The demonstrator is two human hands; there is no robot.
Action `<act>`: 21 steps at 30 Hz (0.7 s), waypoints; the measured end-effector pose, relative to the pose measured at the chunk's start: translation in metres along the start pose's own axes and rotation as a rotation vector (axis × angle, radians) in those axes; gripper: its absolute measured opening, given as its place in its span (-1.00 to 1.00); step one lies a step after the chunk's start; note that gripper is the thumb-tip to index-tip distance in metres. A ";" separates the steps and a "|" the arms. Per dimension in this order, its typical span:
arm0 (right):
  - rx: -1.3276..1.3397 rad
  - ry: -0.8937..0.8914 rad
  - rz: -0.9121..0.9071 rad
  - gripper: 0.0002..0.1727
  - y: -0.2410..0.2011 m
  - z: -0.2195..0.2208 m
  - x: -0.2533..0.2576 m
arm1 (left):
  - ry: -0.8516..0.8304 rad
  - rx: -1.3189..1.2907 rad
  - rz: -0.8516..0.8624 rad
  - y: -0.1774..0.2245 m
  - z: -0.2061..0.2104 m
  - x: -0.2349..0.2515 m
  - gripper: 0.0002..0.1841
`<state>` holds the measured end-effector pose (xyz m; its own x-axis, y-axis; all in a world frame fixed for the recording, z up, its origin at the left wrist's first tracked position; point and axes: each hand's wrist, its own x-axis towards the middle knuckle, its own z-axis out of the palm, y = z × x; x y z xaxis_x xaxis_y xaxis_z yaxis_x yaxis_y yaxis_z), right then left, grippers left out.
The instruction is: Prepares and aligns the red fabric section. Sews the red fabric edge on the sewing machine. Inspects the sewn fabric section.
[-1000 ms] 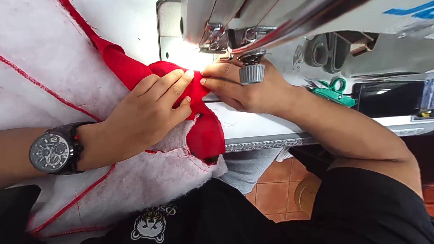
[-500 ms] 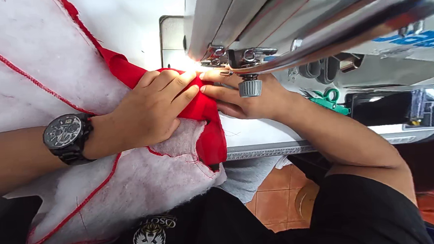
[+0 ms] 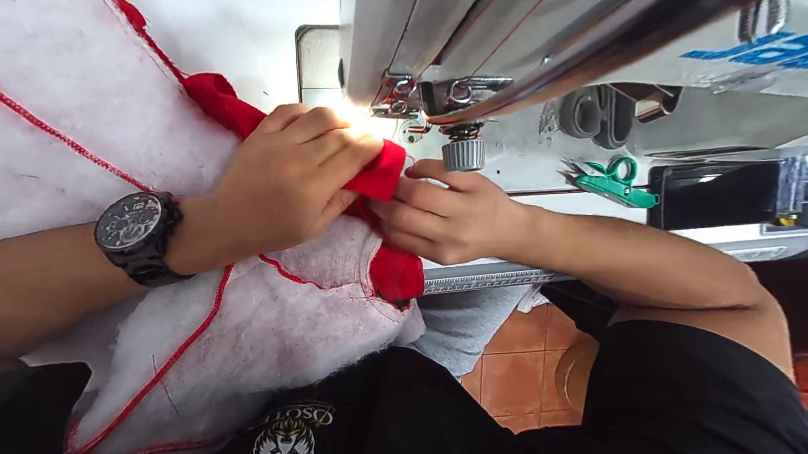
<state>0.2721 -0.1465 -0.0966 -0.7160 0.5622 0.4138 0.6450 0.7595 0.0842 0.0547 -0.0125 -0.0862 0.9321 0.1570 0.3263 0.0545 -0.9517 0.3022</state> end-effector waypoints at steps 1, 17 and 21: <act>0.021 0.000 0.017 -0.73 -0.002 0.002 0.000 | -0.010 0.034 0.033 0.002 0.002 0.002 -0.55; 0.147 -0.077 0.113 -0.74 -0.037 0.002 0.004 | -0.093 0.176 0.123 0.025 -0.001 -0.006 -0.79; 0.146 -0.080 0.089 -0.74 -0.035 0.003 0.003 | -0.148 0.238 0.143 0.030 -0.002 -0.008 -0.72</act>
<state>0.2472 -0.1706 -0.1008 -0.6808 0.6490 0.3395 0.6652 0.7419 -0.0842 0.0481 -0.0421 -0.0781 0.9775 -0.0069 0.2110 -0.0153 -0.9991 0.0385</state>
